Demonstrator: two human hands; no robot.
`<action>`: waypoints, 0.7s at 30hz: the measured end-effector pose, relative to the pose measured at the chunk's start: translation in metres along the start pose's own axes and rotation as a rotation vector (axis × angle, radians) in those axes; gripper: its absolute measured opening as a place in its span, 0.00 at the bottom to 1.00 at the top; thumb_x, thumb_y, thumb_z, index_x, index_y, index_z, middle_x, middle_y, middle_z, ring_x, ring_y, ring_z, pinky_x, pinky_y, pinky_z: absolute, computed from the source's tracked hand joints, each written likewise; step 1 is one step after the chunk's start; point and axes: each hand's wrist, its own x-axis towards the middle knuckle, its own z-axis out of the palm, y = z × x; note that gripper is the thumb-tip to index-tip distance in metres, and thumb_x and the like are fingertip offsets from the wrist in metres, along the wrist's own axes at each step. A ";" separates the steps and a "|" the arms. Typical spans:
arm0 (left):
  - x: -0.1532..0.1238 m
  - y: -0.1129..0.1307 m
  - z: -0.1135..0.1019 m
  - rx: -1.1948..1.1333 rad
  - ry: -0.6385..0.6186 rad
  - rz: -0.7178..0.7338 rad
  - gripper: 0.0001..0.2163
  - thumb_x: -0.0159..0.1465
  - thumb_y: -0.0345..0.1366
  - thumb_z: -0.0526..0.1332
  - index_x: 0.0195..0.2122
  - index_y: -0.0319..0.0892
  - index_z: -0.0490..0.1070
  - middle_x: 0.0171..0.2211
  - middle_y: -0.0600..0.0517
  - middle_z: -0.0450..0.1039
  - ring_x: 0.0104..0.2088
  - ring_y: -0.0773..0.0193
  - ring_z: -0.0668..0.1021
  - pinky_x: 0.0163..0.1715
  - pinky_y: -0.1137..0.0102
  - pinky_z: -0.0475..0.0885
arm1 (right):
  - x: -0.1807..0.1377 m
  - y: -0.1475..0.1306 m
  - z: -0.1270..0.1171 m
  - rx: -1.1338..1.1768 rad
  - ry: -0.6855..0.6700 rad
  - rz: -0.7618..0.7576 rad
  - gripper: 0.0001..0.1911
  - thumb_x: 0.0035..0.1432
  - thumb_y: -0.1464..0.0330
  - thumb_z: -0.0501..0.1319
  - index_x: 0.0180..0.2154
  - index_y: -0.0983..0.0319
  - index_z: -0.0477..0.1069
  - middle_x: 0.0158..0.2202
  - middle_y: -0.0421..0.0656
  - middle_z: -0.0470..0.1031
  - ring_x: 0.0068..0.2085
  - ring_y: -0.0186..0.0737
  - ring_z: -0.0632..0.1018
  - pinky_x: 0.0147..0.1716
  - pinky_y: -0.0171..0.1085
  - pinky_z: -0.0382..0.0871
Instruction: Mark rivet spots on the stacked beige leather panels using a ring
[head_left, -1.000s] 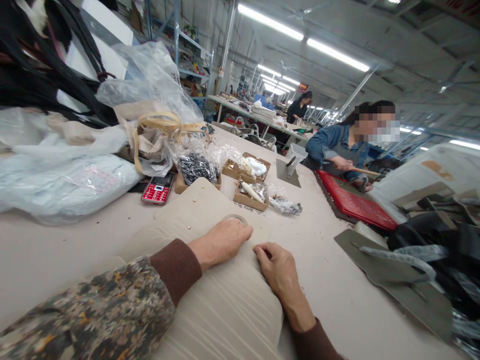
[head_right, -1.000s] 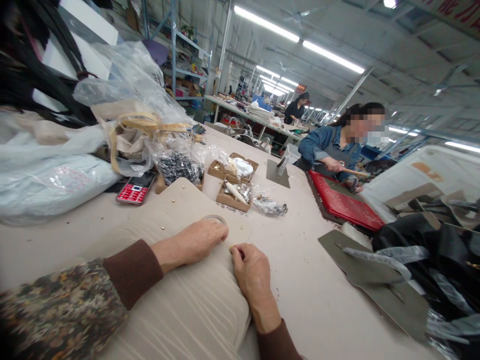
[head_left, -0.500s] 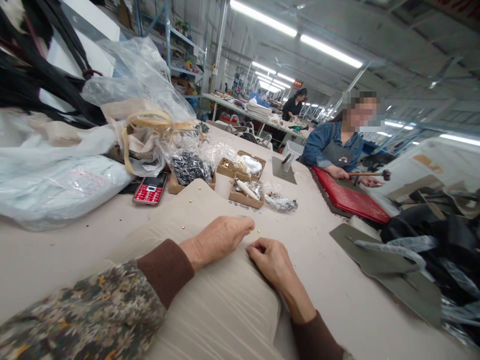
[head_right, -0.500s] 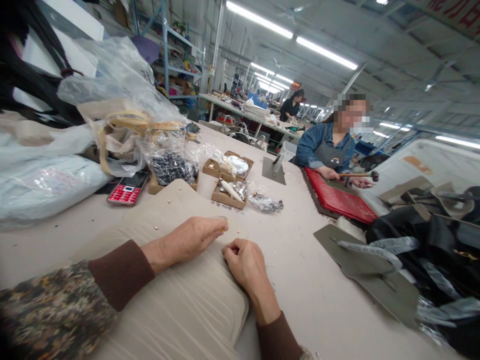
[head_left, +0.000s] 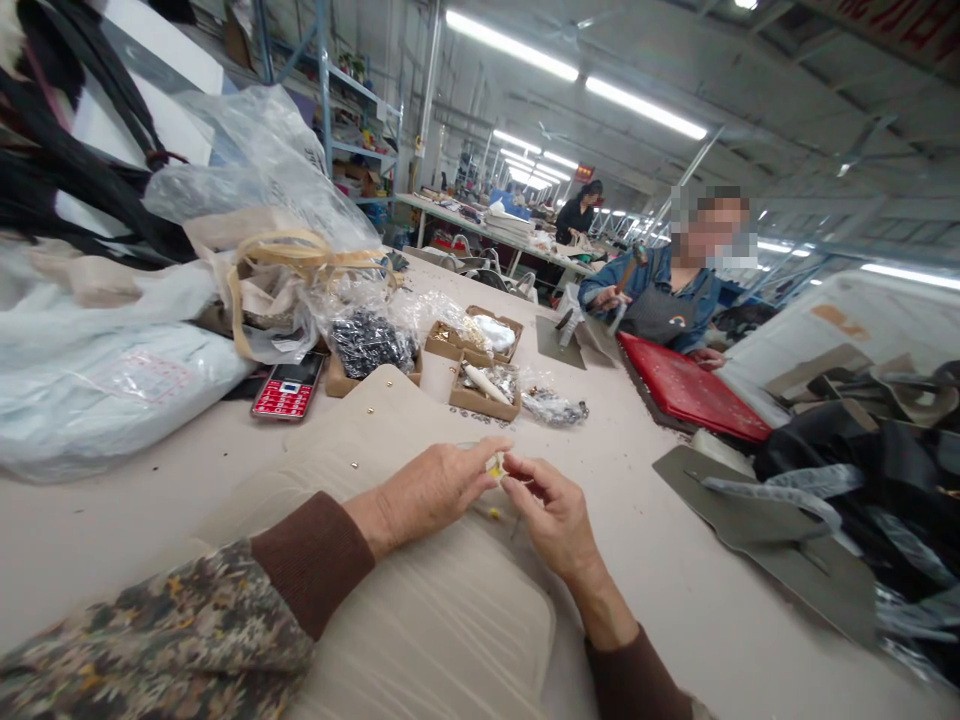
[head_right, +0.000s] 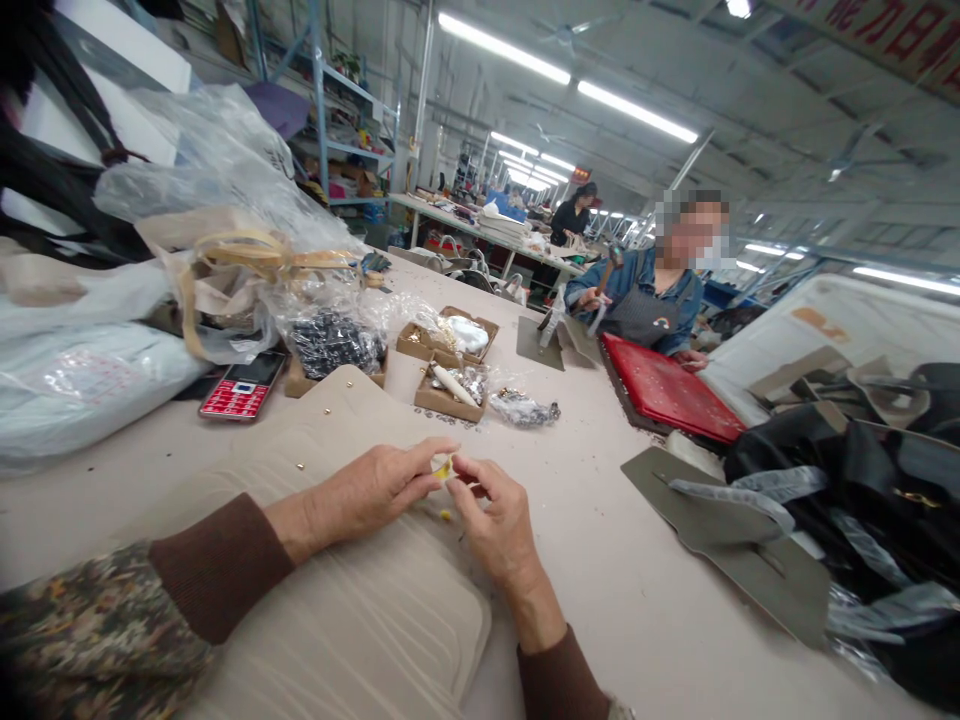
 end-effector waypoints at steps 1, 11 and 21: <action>-0.001 0.000 0.000 0.004 0.000 0.003 0.21 0.69 0.33 0.54 0.62 0.42 0.56 0.36 0.50 0.78 0.37 0.59 0.81 0.36 0.70 0.71 | 0.000 -0.003 0.002 -0.038 -0.001 -0.041 0.11 0.60 0.68 0.61 0.44 0.60 0.78 0.41 0.46 0.80 0.39 0.39 0.79 0.38 0.35 0.72; 0.002 0.006 -0.002 0.034 -0.054 -0.044 0.07 0.69 0.33 0.54 0.47 0.42 0.66 0.35 0.51 0.77 0.37 0.60 0.79 0.35 0.71 0.69 | -0.004 -0.005 0.010 -0.354 0.072 -0.173 0.10 0.57 0.73 0.57 0.31 0.60 0.76 0.28 0.42 0.78 0.27 0.35 0.75 0.31 0.34 0.69; 0.003 0.014 -0.003 0.151 0.015 -0.036 0.05 0.68 0.30 0.53 0.35 0.43 0.66 0.30 0.53 0.73 0.31 0.64 0.74 0.31 0.72 0.65 | 0.014 0.015 0.007 0.225 0.185 0.542 0.13 0.47 0.58 0.64 0.24 0.62 0.71 0.17 0.37 0.71 0.16 0.31 0.70 0.17 0.31 0.66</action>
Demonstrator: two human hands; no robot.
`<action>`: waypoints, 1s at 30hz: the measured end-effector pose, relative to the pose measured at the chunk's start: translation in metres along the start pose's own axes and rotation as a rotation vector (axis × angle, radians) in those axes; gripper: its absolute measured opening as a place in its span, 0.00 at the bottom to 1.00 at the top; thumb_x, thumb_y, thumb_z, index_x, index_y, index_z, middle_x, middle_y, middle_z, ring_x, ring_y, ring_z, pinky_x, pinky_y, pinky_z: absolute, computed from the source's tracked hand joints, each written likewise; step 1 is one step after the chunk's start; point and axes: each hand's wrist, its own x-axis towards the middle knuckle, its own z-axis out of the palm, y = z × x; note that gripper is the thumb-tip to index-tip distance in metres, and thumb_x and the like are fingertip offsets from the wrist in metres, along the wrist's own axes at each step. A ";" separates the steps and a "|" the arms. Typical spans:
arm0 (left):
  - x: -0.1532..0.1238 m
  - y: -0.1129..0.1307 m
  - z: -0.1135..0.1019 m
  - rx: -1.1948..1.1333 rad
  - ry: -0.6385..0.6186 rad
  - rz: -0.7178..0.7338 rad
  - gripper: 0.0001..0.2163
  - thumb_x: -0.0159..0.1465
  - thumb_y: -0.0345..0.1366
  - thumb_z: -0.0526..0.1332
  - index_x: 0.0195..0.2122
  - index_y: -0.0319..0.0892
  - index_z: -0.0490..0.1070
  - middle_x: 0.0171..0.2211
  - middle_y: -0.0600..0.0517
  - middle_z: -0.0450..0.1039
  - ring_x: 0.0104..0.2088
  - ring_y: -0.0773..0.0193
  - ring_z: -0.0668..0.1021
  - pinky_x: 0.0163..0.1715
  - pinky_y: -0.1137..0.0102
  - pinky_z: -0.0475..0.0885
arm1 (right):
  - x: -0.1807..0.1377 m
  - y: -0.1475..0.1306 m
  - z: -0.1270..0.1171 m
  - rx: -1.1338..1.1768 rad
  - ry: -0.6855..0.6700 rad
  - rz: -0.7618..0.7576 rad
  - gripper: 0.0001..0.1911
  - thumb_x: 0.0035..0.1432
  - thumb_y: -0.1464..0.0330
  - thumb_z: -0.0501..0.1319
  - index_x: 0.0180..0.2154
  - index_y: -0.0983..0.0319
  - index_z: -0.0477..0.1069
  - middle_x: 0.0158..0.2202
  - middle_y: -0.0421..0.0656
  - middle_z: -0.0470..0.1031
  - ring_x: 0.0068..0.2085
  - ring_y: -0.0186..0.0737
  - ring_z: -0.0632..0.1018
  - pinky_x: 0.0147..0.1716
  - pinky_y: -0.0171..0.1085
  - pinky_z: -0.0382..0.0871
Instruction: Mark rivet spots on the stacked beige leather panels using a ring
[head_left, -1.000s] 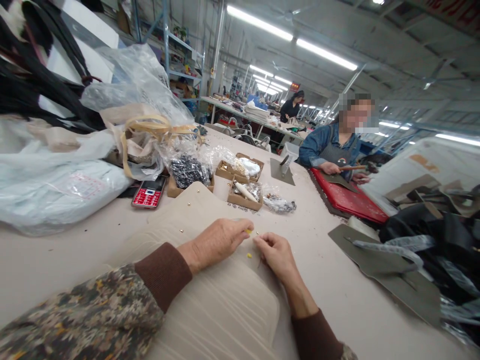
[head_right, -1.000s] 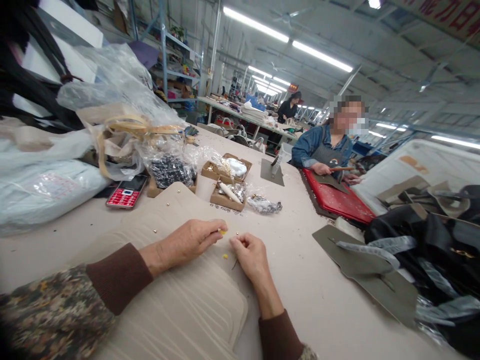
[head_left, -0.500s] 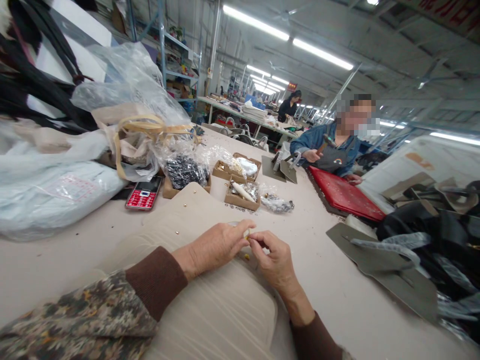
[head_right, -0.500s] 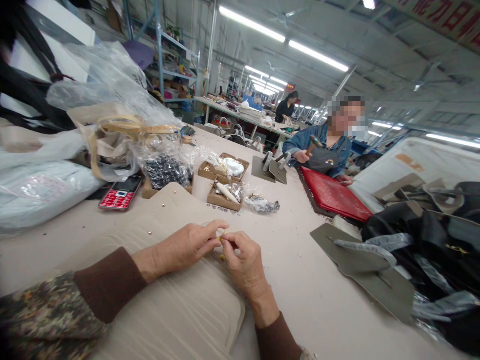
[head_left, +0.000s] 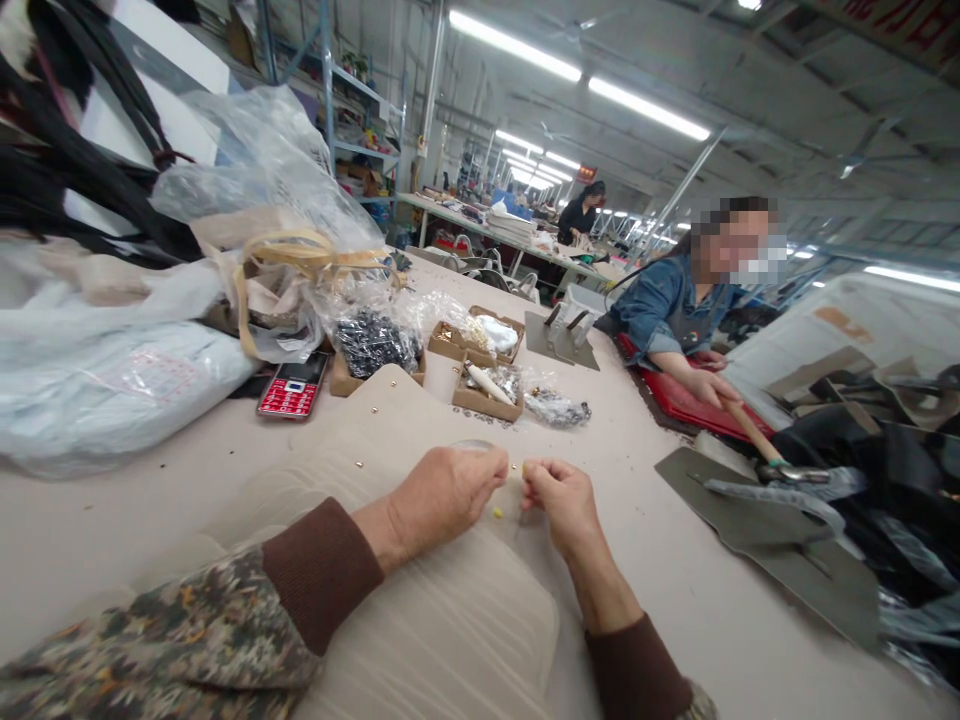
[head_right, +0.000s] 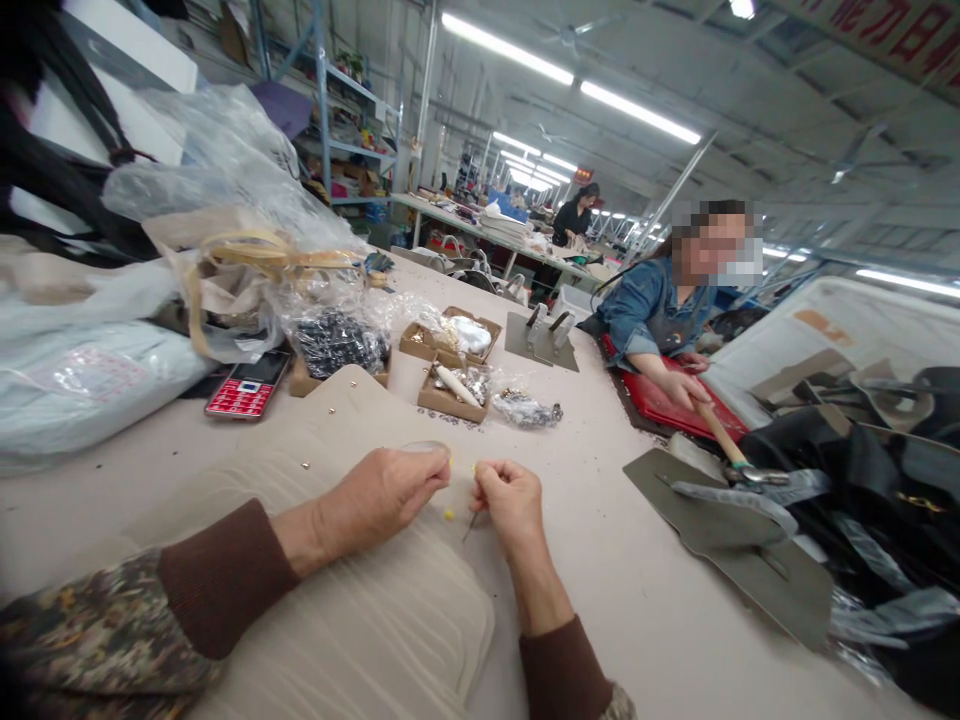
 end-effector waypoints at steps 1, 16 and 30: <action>0.000 -0.002 0.001 0.046 -0.028 -0.017 0.05 0.68 0.30 0.53 0.36 0.43 0.67 0.30 0.53 0.73 0.31 0.63 0.75 0.31 0.71 0.65 | 0.005 0.002 -0.004 -0.007 -0.005 0.015 0.14 0.46 0.57 0.65 0.24 0.63 0.71 0.17 0.37 0.72 0.16 0.30 0.70 0.17 0.31 0.66; 0.001 -0.017 0.018 0.293 -0.167 0.030 0.08 0.64 0.24 0.54 0.39 0.40 0.70 0.33 0.45 0.75 0.34 0.55 0.78 0.28 0.67 0.69 | 0.033 0.012 -0.005 -0.346 -0.083 0.052 0.09 0.50 0.66 0.63 0.21 0.63 0.70 0.15 0.35 0.69 0.12 0.28 0.69 0.12 0.26 0.60; 0.000 -0.017 0.017 0.271 -0.154 0.019 0.08 0.63 0.24 0.54 0.37 0.40 0.70 0.33 0.46 0.75 0.35 0.55 0.78 0.31 0.66 0.70 | 0.031 0.017 -0.010 -0.374 -0.037 0.023 0.13 0.54 0.61 0.62 0.39 0.63 0.72 0.14 0.33 0.69 0.13 0.31 0.69 0.12 0.29 0.64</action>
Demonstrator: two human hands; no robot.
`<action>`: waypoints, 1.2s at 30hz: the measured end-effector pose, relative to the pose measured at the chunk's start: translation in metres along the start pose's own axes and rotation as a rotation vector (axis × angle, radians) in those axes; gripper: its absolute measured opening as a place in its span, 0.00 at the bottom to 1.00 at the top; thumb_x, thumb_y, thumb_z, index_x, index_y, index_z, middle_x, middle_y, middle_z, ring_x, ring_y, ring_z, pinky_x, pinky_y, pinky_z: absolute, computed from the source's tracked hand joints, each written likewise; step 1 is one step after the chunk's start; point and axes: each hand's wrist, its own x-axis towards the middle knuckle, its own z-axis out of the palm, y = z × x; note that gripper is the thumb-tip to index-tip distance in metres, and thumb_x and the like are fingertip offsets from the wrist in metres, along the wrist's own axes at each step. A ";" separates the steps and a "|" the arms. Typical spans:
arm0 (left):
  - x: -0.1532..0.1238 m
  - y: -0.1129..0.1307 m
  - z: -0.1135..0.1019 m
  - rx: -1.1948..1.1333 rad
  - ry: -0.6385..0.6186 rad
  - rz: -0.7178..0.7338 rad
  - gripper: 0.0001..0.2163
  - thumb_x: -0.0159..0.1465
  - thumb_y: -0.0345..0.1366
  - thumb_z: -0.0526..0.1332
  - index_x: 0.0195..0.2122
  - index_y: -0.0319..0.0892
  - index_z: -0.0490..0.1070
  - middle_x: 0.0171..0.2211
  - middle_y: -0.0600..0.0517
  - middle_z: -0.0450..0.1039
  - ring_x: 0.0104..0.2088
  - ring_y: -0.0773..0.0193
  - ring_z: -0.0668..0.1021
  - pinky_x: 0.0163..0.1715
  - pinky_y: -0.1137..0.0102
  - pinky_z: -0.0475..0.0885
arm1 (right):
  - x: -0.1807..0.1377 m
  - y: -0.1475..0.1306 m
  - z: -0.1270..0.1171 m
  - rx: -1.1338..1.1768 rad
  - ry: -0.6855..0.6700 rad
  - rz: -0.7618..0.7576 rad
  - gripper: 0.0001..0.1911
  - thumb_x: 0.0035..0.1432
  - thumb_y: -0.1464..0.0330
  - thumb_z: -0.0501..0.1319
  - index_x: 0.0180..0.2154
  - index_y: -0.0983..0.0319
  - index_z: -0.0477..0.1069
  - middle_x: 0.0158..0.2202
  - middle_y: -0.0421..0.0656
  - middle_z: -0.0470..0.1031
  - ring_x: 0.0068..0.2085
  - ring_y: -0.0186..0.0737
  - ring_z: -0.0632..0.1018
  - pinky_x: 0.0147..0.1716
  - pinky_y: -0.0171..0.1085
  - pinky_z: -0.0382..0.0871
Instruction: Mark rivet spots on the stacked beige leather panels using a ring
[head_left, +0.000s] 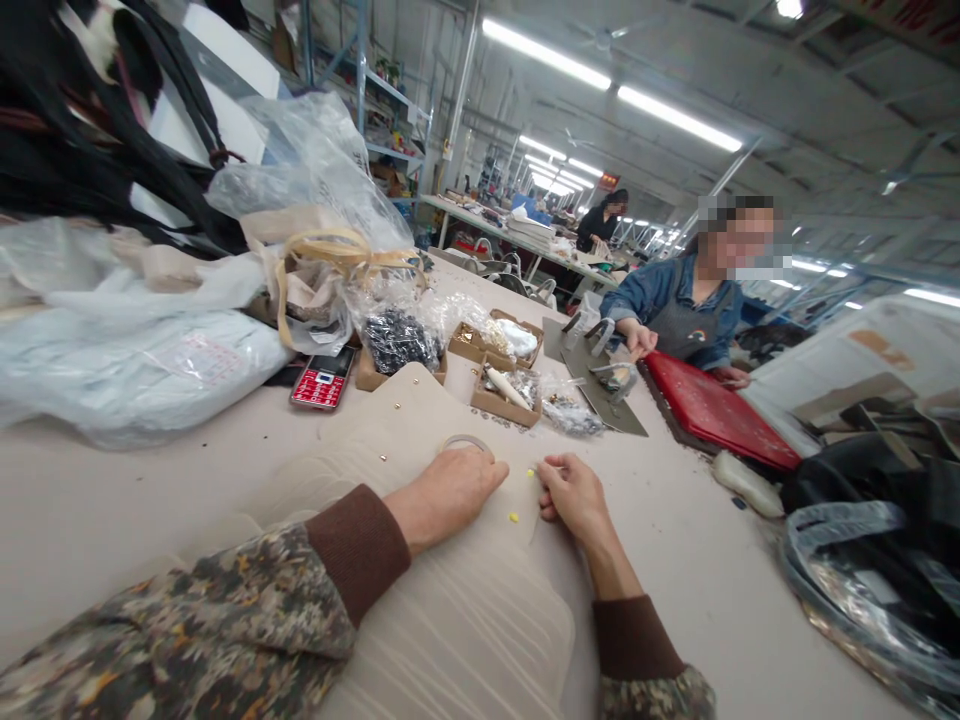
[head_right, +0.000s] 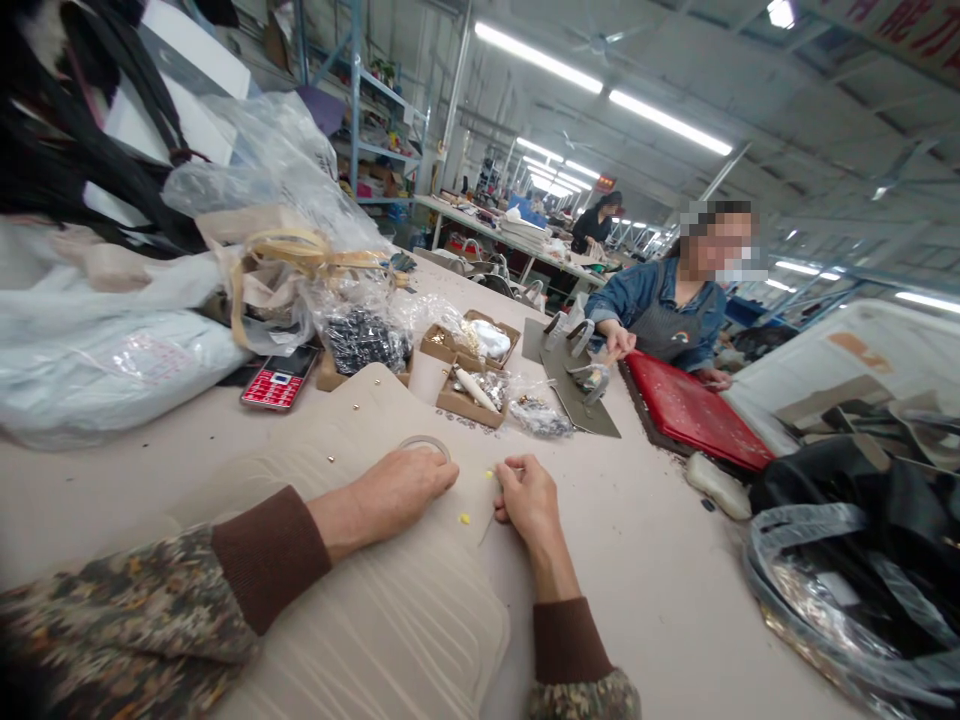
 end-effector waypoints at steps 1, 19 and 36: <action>0.000 0.000 -0.001 -0.006 -0.006 -0.004 0.08 0.63 0.24 0.54 0.36 0.40 0.70 0.33 0.46 0.75 0.36 0.54 0.78 0.31 0.65 0.70 | -0.003 0.002 -0.002 0.013 -0.009 -0.012 0.13 0.55 0.60 0.62 0.36 0.63 0.72 0.16 0.35 0.70 0.14 0.32 0.71 0.14 0.30 0.67; 0.002 -0.002 0.009 0.004 0.044 0.042 0.09 0.61 0.22 0.55 0.38 0.39 0.70 0.33 0.45 0.75 0.35 0.54 0.77 0.31 0.65 0.71 | -0.003 -0.013 0.005 -0.376 0.038 -0.253 0.10 0.54 0.65 0.58 0.27 0.60 0.77 0.24 0.40 0.78 0.28 0.39 0.77 0.29 0.33 0.65; 0.002 0.004 -0.040 -0.034 0.130 0.011 0.09 0.70 0.33 0.52 0.47 0.41 0.69 0.35 0.50 0.78 0.36 0.61 0.79 0.32 0.71 0.71 | 0.000 -0.012 -0.001 -0.357 -0.038 -0.102 0.18 0.57 0.56 0.60 0.41 0.63 0.74 0.25 0.41 0.77 0.15 0.37 0.75 0.21 0.37 0.70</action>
